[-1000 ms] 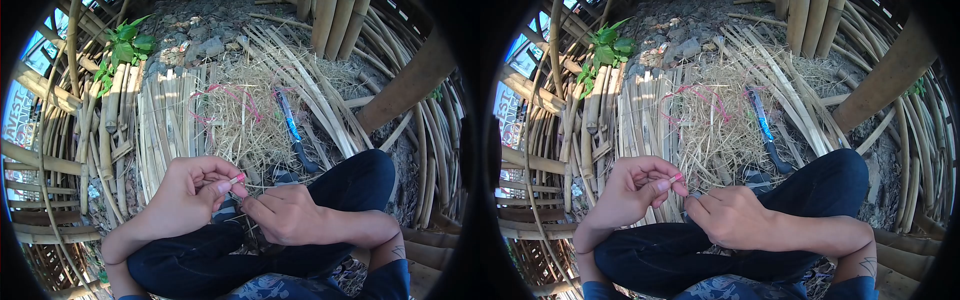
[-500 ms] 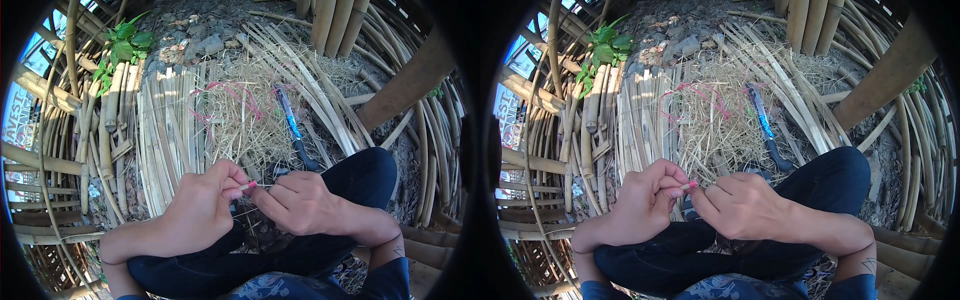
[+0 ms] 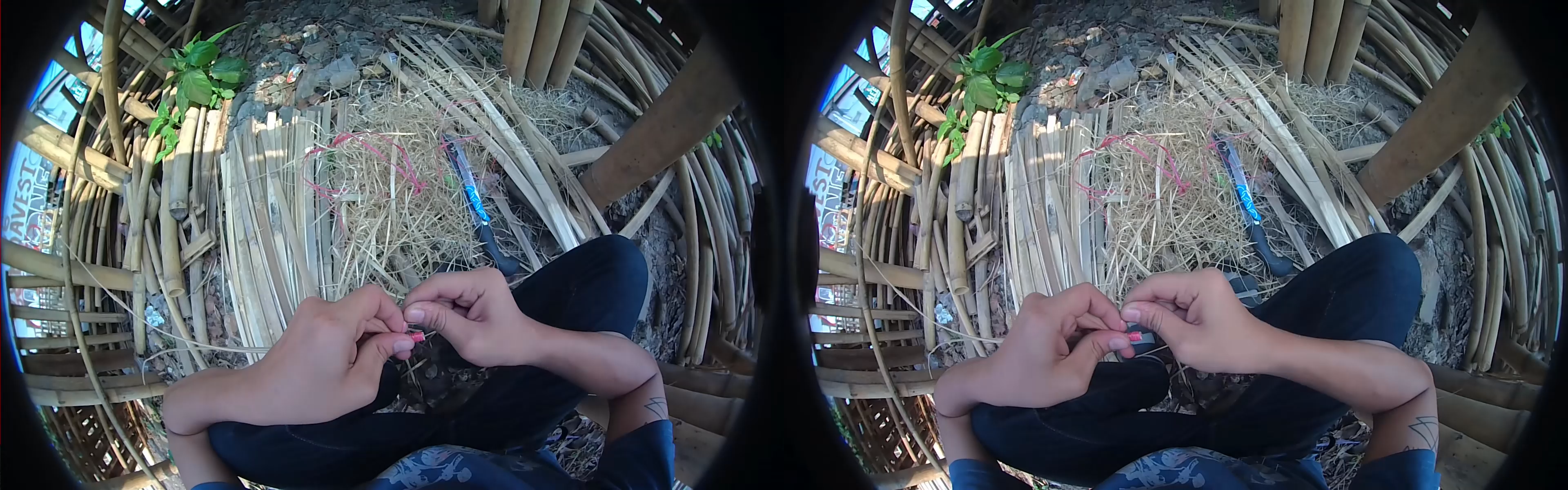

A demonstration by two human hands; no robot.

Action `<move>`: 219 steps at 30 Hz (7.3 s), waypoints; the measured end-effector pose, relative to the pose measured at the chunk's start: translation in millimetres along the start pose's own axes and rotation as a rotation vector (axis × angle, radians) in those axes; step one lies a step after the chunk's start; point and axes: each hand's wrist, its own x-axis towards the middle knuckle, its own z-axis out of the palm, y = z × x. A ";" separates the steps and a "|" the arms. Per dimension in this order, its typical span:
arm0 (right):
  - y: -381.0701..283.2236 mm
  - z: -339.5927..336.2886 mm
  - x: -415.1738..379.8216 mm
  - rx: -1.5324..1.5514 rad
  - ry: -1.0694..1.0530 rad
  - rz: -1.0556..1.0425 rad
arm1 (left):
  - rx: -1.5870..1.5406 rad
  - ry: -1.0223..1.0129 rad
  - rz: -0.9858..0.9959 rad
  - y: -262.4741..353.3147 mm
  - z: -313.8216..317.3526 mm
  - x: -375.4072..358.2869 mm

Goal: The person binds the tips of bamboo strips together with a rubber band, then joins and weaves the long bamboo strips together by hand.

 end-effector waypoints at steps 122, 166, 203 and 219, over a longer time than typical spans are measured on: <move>-15.5 -4.7 19.7 0.825 0.270 0.012 | -0.645 0.159 -0.041 -12.5 -9.9 15.3; -15.2 4.6 -3.6 -0.688 -0.044 -0.493 | -0.045 0.176 0.017 -15.1 -7.7 13.7; 26.2 38.4 22.3 0.154 0.459 -0.173 | 0.392 0.042 0.163 -37.8 -39.1 -1.1; 25.8 17.6 21.8 -0.013 0.397 -0.047 | 0.524 0.117 0.256 -34.4 -36.2 6.3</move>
